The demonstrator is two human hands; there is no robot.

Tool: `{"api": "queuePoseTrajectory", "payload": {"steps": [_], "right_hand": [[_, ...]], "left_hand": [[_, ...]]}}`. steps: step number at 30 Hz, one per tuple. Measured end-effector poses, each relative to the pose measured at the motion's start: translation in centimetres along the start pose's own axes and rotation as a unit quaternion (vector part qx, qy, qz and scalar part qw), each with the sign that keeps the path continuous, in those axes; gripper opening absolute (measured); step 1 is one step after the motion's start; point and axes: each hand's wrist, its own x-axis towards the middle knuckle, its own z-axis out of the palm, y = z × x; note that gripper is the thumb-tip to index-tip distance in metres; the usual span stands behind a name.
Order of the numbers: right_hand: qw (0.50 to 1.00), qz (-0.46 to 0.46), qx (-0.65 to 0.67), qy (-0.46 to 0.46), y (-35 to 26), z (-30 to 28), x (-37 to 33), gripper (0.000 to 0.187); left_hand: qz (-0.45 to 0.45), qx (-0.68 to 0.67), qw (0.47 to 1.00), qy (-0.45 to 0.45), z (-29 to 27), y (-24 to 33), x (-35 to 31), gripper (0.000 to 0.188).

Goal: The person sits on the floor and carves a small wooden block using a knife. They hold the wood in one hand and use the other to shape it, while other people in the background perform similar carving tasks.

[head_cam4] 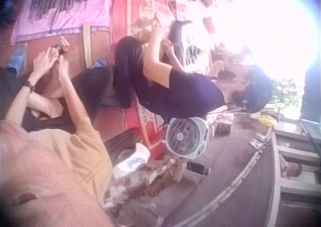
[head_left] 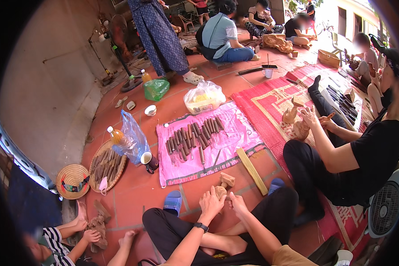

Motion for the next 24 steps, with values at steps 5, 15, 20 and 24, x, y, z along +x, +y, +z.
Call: {"api": "queuePoseTrajectory", "payload": {"steps": [5, 15, 20, 24], "right_hand": [[0.995, -0.020, 0.088, 0.033, 0.2, 0.4, 1.9, 0.041], [0.992, -0.030, 0.120, 0.021, 0.2, -0.2, 2.2, 0.041], [1.000, 0.009, 0.013, -0.003, 0.3, -0.3, -0.1, 0.039], [0.995, -0.019, 0.095, 0.009, 0.4, -0.8, 1.5, 0.038]], "left_hand": [[0.017, -0.011, 1.000, 0.007, 0.4, 0.6, 0.0, 0.073], [0.019, -0.009, 1.000, 0.007, 0.5, 0.9, -0.2, 0.073], [0.015, 0.011, 1.000, 0.012, 0.4, 0.1, -0.3, 0.073], [0.022, -0.008, 1.000, 0.014, 0.5, 0.5, -0.3, 0.073]]}}
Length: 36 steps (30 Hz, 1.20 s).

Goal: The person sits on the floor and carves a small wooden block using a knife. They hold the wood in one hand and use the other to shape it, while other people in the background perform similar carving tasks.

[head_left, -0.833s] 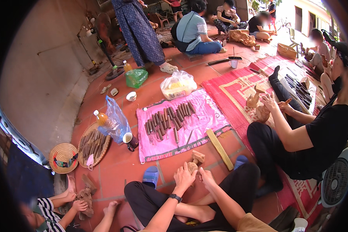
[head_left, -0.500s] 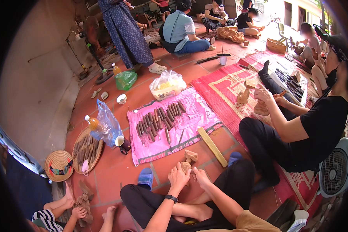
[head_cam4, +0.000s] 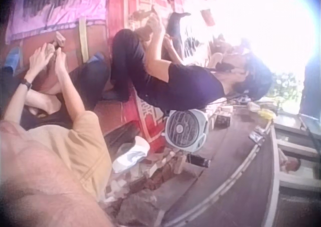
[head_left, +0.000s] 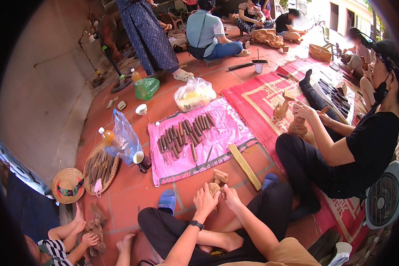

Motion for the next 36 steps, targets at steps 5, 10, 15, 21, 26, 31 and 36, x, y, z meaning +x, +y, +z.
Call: {"api": "queuePoseTrajectory", "payload": {"steps": [5, 10, 15, 21, 26, 31, 36], "right_hand": [[0.999, 0.034, 0.014, -0.028, 0.6, 0.1, 0.1, 0.036], [0.999, 0.026, 0.038, -0.020, 0.1, -0.1, -0.2, 0.033], [0.997, 0.065, 0.039, -0.009, 0.4, 0.5, 0.0, 0.031], [0.999, 0.031, 0.041, -0.009, 0.2, 0.5, -0.3, 0.030], [0.998, 0.049, -0.025, 0.008, 0.2, 0.7, -0.5, 0.032], [0.999, 0.024, -0.032, 0.010, -0.1, -0.2, -0.7, 0.033], [0.997, 0.050, -0.049, 0.017, -0.3, 1.0, -1.0, 0.033]], "left_hand": [[0.001, 0.016, 1.000, 0.011, -0.4, 0.0, 0.0, 0.073], [-0.002, 0.007, 1.000, 0.004, -0.2, 0.0, 0.1, 0.074], [-0.006, 0.010, 1.000, -0.009, 0.0, 0.0, 0.2, 0.074], [-0.009, 0.003, 1.000, -0.022, -0.4, 0.0, 0.1, 0.074], [-0.015, 0.002, 1.000, -0.027, -0.6, 0.0, 0.1, 0.075], [-0.003, 0.015, 1.000, -0.008, -0.1, -0.1, 0.0, 0.073], [-0.016, 0.002, 1.000, -0.026, -0.8, 0.0, 0.3, 0.075]]}}
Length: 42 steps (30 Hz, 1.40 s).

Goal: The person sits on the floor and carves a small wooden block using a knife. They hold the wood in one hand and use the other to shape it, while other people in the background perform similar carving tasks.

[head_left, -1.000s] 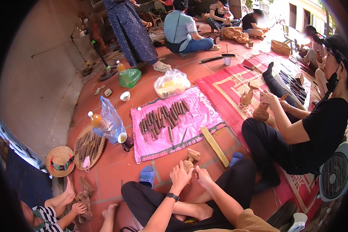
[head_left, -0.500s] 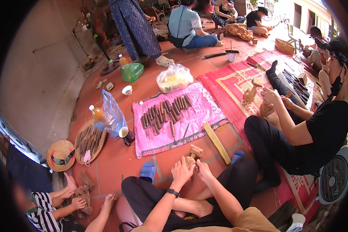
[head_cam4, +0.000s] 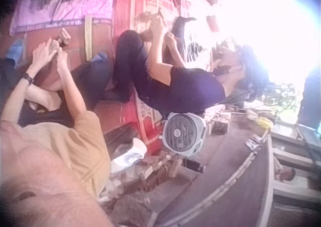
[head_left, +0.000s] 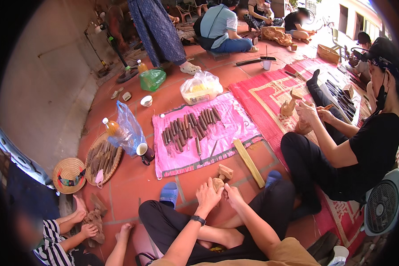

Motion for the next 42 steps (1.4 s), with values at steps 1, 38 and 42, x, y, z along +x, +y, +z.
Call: {"api": "queuePoseTrajectory", "payload": {"steps": [1, 38, 42], "right_hand": [[1.000, 0.010, -0.015, 0.004, -0.1, -0.3, -1.1, 0.032], [0.993, -0.083, -0.081, 0.016, -1.0, -0.1, 0.1, 0.038], [0.995, -0.056, -0.079, 0.012, -0.4, 0.0, 0.0, 0.036]], "left_hand": [[-0.002, 0.001, 1.000, -0.004, 0.1, 0.1, -0.3, 0.074], [0.010, 0.019, 1.000, 0.014, 0.9, 0.1, 0.0, 0.072], [0.010, 0.032, 0.999, 0.009, 0.9, 0.2, 0.1, 0.072]]}}
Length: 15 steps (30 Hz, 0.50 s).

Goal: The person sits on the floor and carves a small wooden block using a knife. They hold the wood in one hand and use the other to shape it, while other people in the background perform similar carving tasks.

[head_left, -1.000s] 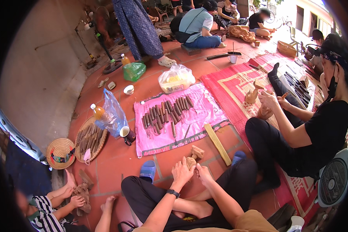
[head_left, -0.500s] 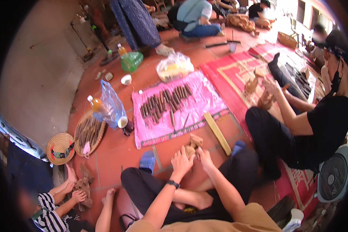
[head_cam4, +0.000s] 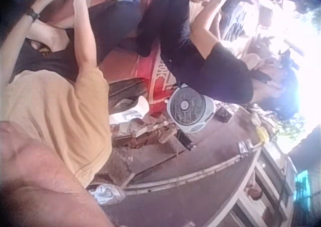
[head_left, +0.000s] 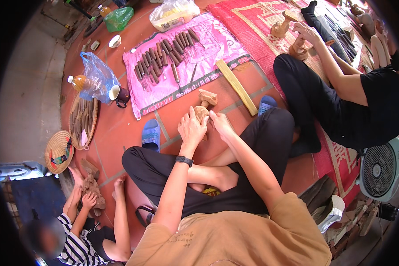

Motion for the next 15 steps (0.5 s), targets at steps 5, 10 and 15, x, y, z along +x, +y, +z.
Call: {"api": "queuePoseTrajectory", "payload": {"steps": [5, 10, 15], "right_hand": [[1.000, -0.024, 0.019, -0.004, 0.2, -0.6, 0.8, 0.036], [1.000, 0.003, 0.011, 0.004, 0.2, -0.3, 1.0, 0.036], [1.000, 0.002, -0.007, -0.010, -0.3, -0.8, -0.1, 0.036]], "left_hand": [[-0.004, -0.004, 1.000, -0.001, -0.1, 0.0, 0.3, 0.072], [0.000, 0.003, 1.000, 0.000, 0.1, 0.2, 0.2, 0.072], [-0.002, -0.001, 1.000, 0.013, 0.5, -0.4, 0.4, 0.072]]}}
